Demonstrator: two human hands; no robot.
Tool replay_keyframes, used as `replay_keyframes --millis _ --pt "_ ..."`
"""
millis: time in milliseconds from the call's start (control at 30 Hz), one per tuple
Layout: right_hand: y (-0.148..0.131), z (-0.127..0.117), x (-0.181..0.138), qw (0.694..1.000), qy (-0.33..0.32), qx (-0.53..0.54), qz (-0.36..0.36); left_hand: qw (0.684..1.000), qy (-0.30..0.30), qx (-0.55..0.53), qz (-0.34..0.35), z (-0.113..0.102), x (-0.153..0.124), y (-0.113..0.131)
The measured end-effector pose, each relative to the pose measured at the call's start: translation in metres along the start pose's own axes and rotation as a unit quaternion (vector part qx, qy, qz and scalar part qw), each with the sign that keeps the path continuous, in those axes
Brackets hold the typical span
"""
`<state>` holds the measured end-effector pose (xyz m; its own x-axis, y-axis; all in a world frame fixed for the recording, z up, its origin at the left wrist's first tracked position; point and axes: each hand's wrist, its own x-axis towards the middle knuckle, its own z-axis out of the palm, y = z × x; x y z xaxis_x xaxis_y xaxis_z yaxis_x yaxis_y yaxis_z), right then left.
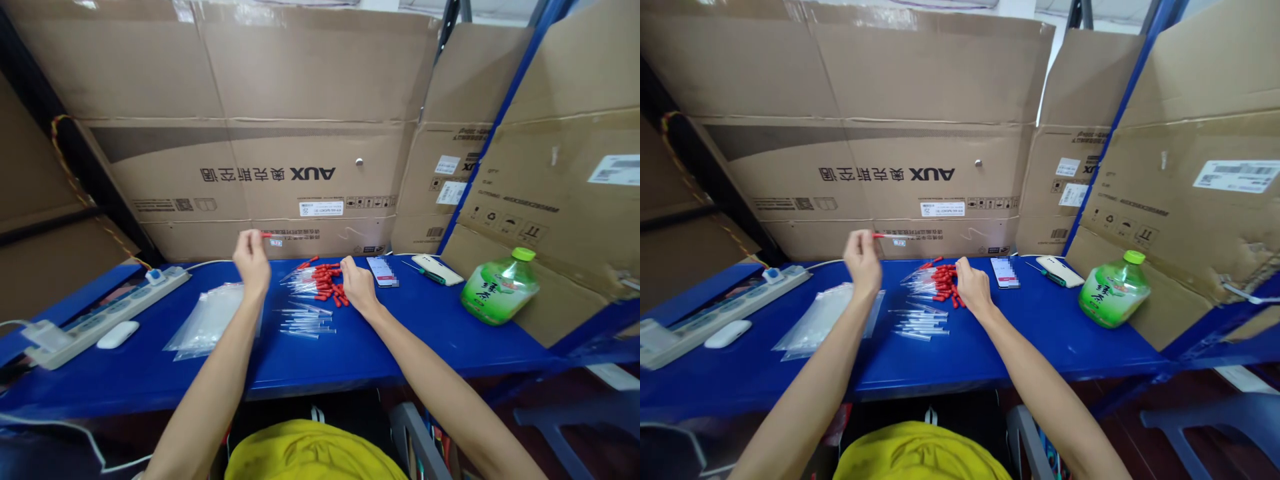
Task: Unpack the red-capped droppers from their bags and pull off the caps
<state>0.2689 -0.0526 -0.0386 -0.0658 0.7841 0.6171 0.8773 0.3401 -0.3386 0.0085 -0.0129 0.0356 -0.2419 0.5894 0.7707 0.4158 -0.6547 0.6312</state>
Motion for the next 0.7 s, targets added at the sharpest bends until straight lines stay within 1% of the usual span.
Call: replay_keyframes --millis 33,167,233,300,400,500,600,700 --pt "-0.003 0.0 -0.001 1.0 0.009 0.006 -0.01 1.0 0.006 0.012 0.005 0.006 -0.008 0.002" --pt "-0.016 -0.006 -0.002 0.997 0.05 0.038 -0.048 0.992 -0.098 0.065 0.037 0.028 -0.032 0.009" --pt "-0.021 -0.014 0.004 0.995 0.066 0.039 -0.06 0.986 -0.136 0.087 0.042 0.032 -0.036 0.008" --pt "-0.024 -0.022 0.015 0.995 0.071 0.019 -0.074 0.981 -0.16 0.099 0.042 0.032 -0.038 0.005" --pt "-0.03 -0.025 0.038 0.995 0.04 -0.004 -0.089 0.978 -0.184 0.083 0.046 0.033 -0.04 0.002" --pt "-0.038 -0.015 0.054 0.994 -0.015 0.015 -0.109 0.981 -0.184 0.052 0.041 0.035 -0.042 -0.001" --pt "-0.043 0.001 0.055 0.991 -0.06 0.043 -0.116 0.984 -0.173 0.029 0.02 0.036 -0.045 -0.004" --pt "-0.044 0.011 0.046 0.989 -0.076 0.049 -0.116 0.982 -0.186 0.021 0.012 0.036 -0.046 -0.007"
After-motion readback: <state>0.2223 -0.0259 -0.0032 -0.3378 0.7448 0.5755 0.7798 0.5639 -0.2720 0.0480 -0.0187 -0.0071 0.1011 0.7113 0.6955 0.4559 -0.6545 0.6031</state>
